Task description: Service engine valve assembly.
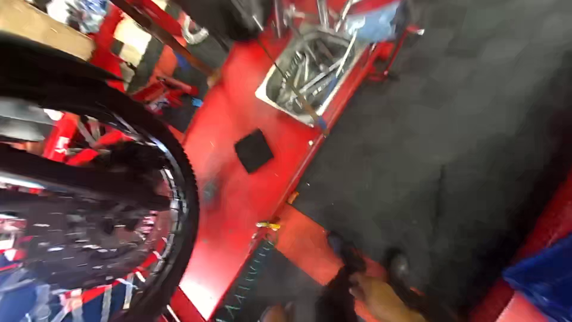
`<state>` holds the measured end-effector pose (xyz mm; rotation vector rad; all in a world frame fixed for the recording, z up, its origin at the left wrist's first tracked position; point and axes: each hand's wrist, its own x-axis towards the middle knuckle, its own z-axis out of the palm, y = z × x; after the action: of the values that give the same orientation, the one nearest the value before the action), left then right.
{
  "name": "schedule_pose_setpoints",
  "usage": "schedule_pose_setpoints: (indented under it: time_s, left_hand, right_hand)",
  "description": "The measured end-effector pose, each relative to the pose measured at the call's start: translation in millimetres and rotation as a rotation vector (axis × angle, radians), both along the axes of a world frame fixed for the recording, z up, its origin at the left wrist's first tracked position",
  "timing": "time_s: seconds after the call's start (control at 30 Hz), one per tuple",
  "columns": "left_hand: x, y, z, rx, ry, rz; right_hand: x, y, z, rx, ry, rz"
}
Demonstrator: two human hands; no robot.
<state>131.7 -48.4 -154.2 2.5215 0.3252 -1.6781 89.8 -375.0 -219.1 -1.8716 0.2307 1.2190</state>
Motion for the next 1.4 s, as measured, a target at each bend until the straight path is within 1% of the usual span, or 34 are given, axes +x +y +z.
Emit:
schedule_pose_setpoints:
  time_s: [0.07,0.17,0.23,0.27,0.3,0.33,0.37,0.43,0.47,0.57,0.63,0.73,0.83,0.93,0.97,1.07,1.17,1.27,1.4]
  left_hand:
    - [24,-24,-75,-0.028,0.006,-0.073]
    - [67,-55,-185,-0.048,-0.062,-0.09]
    - [85,-55,-260,-0.034,-0.145,-0.056]
    - [90,-46,-295,-0.018,-0.188,-0.037]
    - [97,-37,-327,0.017,-0.218,-0.022]
    - [103,-24,-355,0.054,-0.254,-0.005]
    - [107,-9,-378,0.084,-0.29,0.021]
    - [126,22,-422,0.143,-0.394,0.079]
    - [135,39,-441,0.181,-0.453,0.107]
    - [165,95,-482,0.316,-0.643,0.163]
    - [185,117,-493,0.403,-0.703,0.168]
    - [203,132,-489,0.415,-0.699,0.167]
    - [203,153,-497,0.377,-0.65,0.108]
    - [204,154,-497,0.383,-0.789,0.138]
    - [203,155,-496,0.378,-0.801,0.149]
    - [200,169,-502,0.372,-0.691,0.158]
    - [207,178,-511,0.35,-0.642,0.132]
    - [215,170,-497,0.313,-0.669,0.148]
    - [210,152,-478,0.284,-0.63,0.226]
  right_hand:
    - [2,5,-58,0.038,-0.016,0.027]
    - [14,-9,-149,-0.037,-0.128,-0.088]
    - [21,-22,-206,-0.124,-0.17,-0.215]
    - [27,-29,-227,-0.148,-0.163,-0.236]
    - [40,-36,-242,-0.161,-0.14,-0.194]
    - [54,-41,-250,-0.165,-0.163,-0.129]
    - [63,-40,-256,-0.156,-0.277,-0.098]
    - [79,-30,-264,-0.109,-0.581,-0.076]
    - [85,-22,-267,-0.075,-0.68,-0.035]
    - [97,4,-286,0.022,-0.85,0.18]
    - [104,16,-307,0.046,-0.932,0.339]
    - [122,30,-334,0.057,-0.984,0.5]
    - [144,53,-353,0.083,-1.063,0.558]
    - [168,79,-366,0.116,-1.065,0.625]
    - [173,87,-369,0.133,-1.059,0.647]
    - [177,101,-369,0.16,-1.029,0.736]
    - [172,103,-362,0.202,-1.015,0.744]
    - [167,100,-365,0.229,-1.038,0.732]
    - [169,89,-386,0.2,-0.997,0.791]
